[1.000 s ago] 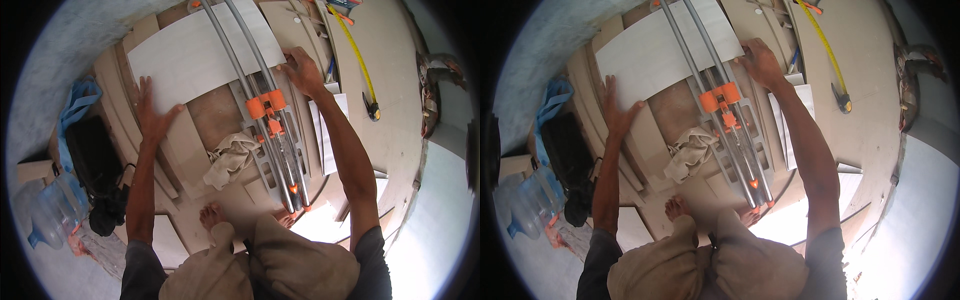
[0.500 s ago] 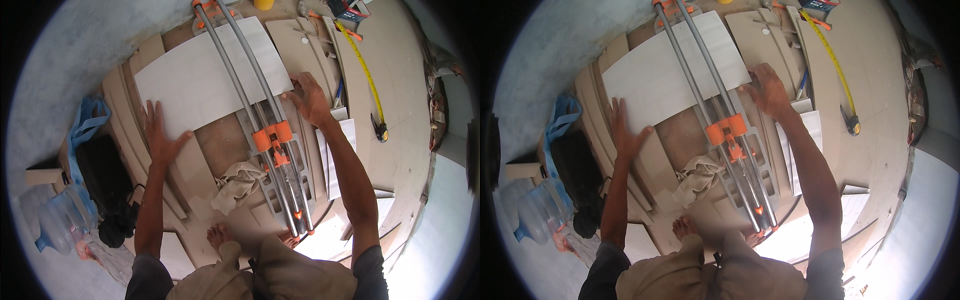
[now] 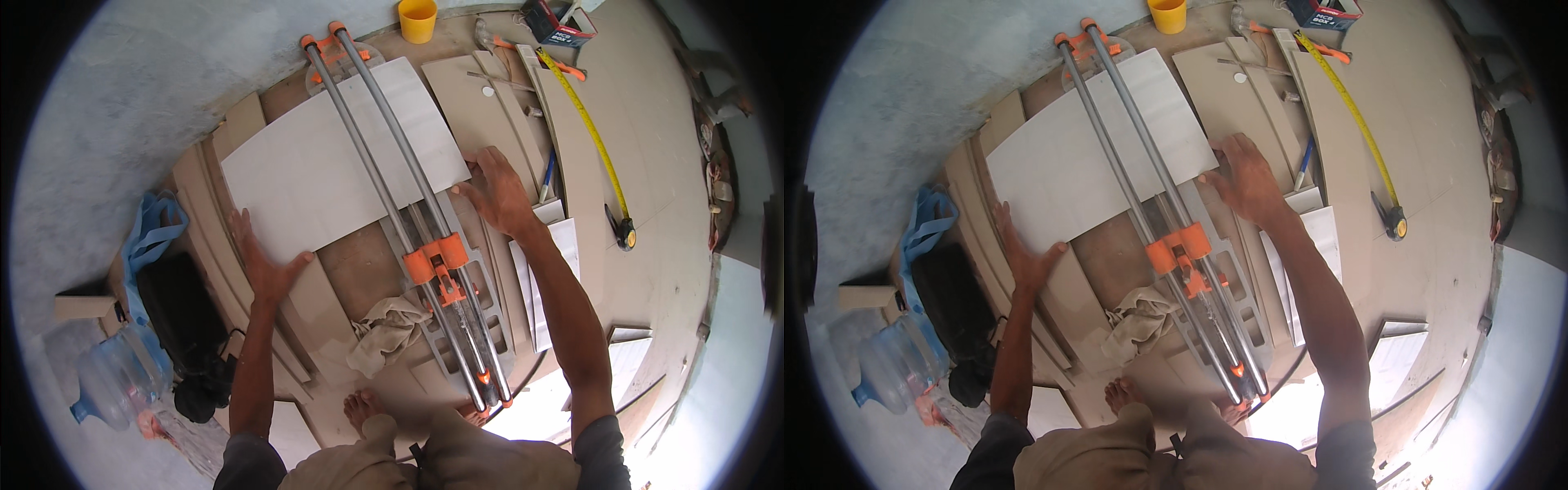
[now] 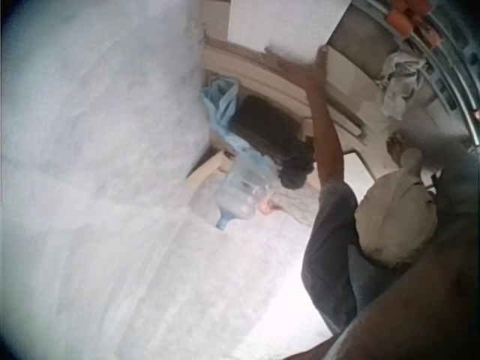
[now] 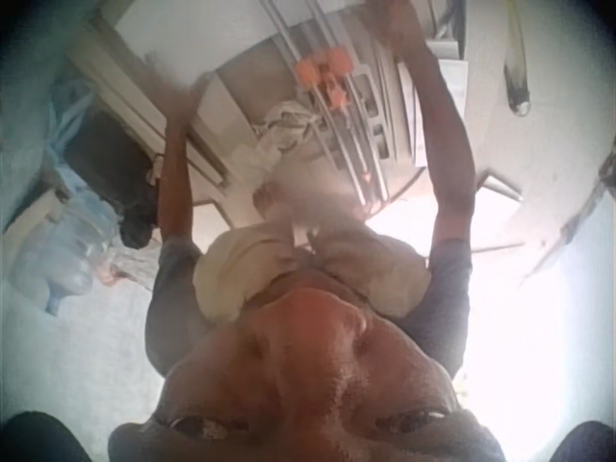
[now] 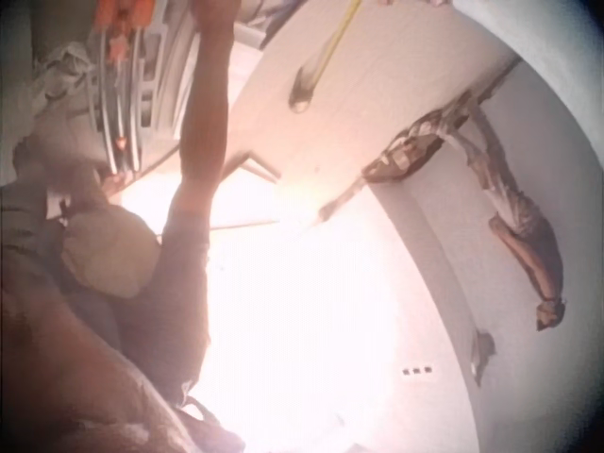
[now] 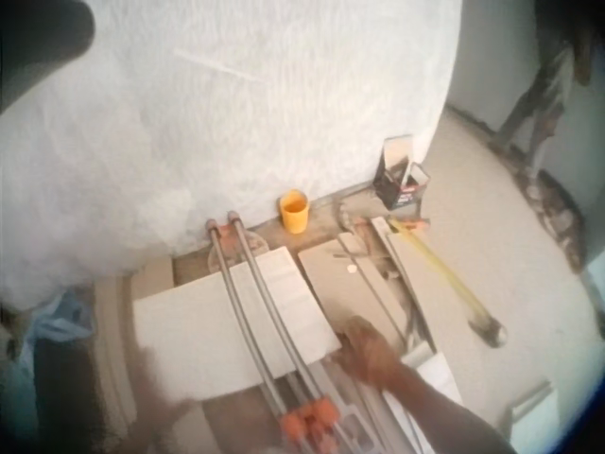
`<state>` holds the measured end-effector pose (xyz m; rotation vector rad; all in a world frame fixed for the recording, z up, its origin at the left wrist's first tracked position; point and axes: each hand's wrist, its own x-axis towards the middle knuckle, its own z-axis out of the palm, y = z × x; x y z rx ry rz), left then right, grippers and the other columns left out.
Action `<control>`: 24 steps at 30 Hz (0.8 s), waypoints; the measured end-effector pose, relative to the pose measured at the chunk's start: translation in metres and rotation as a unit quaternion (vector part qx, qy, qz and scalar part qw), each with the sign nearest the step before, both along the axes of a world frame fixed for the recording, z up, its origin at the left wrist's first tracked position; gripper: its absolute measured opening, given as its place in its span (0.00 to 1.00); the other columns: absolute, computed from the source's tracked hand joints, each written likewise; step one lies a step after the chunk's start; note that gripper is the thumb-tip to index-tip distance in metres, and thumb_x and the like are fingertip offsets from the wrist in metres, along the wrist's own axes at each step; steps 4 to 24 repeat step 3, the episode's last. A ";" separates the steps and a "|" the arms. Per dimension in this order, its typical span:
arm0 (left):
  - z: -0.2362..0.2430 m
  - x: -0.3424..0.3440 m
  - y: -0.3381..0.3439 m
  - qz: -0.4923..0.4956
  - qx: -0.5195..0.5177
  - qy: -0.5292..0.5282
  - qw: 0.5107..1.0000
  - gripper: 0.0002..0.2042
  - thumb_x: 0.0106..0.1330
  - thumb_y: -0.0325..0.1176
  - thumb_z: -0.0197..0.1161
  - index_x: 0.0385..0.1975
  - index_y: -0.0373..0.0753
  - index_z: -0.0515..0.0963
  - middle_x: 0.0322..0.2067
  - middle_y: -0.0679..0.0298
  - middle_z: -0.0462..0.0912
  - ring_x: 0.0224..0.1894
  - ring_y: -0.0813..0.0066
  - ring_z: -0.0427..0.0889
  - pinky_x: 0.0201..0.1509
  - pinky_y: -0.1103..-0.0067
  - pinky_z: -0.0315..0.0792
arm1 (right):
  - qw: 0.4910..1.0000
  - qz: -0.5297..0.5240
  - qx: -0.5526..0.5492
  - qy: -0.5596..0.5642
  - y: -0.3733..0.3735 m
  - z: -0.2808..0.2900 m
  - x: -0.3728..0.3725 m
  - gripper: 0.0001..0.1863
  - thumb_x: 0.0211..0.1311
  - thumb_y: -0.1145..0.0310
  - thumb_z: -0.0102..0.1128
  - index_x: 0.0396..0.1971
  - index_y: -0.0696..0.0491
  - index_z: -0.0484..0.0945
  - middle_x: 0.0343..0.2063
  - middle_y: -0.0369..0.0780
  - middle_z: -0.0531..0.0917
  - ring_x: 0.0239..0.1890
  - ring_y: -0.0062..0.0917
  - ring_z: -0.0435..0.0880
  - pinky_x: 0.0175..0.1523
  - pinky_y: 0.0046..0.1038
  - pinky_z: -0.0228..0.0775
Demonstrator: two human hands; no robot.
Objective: The person measures and marks white rectangular panels with a tape measure and pen, then uses a manual tile cutter to score and snap them into smaller pieces. The person repeatedly wipes the panels with a cloth between cuts and stacks the finished pieces on the floor.
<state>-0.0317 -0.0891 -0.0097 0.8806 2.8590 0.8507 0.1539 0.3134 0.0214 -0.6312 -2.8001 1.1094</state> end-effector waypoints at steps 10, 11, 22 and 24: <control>-0.002 0.000 0.001 0.001 0.016 0.006 1.000 0.71 0.39 0.70 0.80 0.80 0.42 0.44 0.79 0.42 0.40 0.81 0.42 0.41 0.82 0.51 0.43 | 1.000 -0.011 -0.026 -0.004 0.000 -0.001 -0.001 0.27 0.59 0.64 0.74 0.57 0.55 0.75 0.48 0.45 0.77 0.53 0.38 0.79 0.62 0.39 0.71; -0.002 0.000 0.001 0.001 0.016 0.006 1.000 0.71 0.39 0.70 0.80 0.80 0.42 0.44 0.79 0.42 0.40 0.81 0.42 0.41 0.82 0.51 0.43 | 1.000 -0.011 -0.026 -0.004 0.000 -0.001 -0.001 0.27 0.59 0.64 0.74 0.57 0.55 0.75 0.48 0.45 0.77 0.53 0.38 0.79 0.62 0.39 0.71; -0.002 0.000 0.001 0.001 0.016 0.006 1.000 0.71 0.39 0.70 0.80 0.80 0.42 0.44 0.79 0.42 0.40 0.81 0.42 0.41 0.82 0.51 0.43 | 1.000 -0.011 -0.026 -0.004 0.000 -0.001 -0.001 0.27 0.59 0.64 0.74 0.57 0.55 0.75 0.48 0.45 0.77 0.53 0.38 0.79 0.62 0.39 0.71; -0.002 0.000 0.001 0.001 0.016 0.006 1.000 0.71 0.39 0.70 0.80 0.80 0.42 0.44 0.79 0.42 0.40 0.81 0.42 0.41 0.82 0.51 0.43 | 1.000 -0.011 -0.026 -0.004 0.000 -0.001 -0.001 0.27 0.59 0.64 0.74 0.57 0.55 0.75 0.48 0.45 0.77 0.53 0.38 0.79 0.62 0.39 0.71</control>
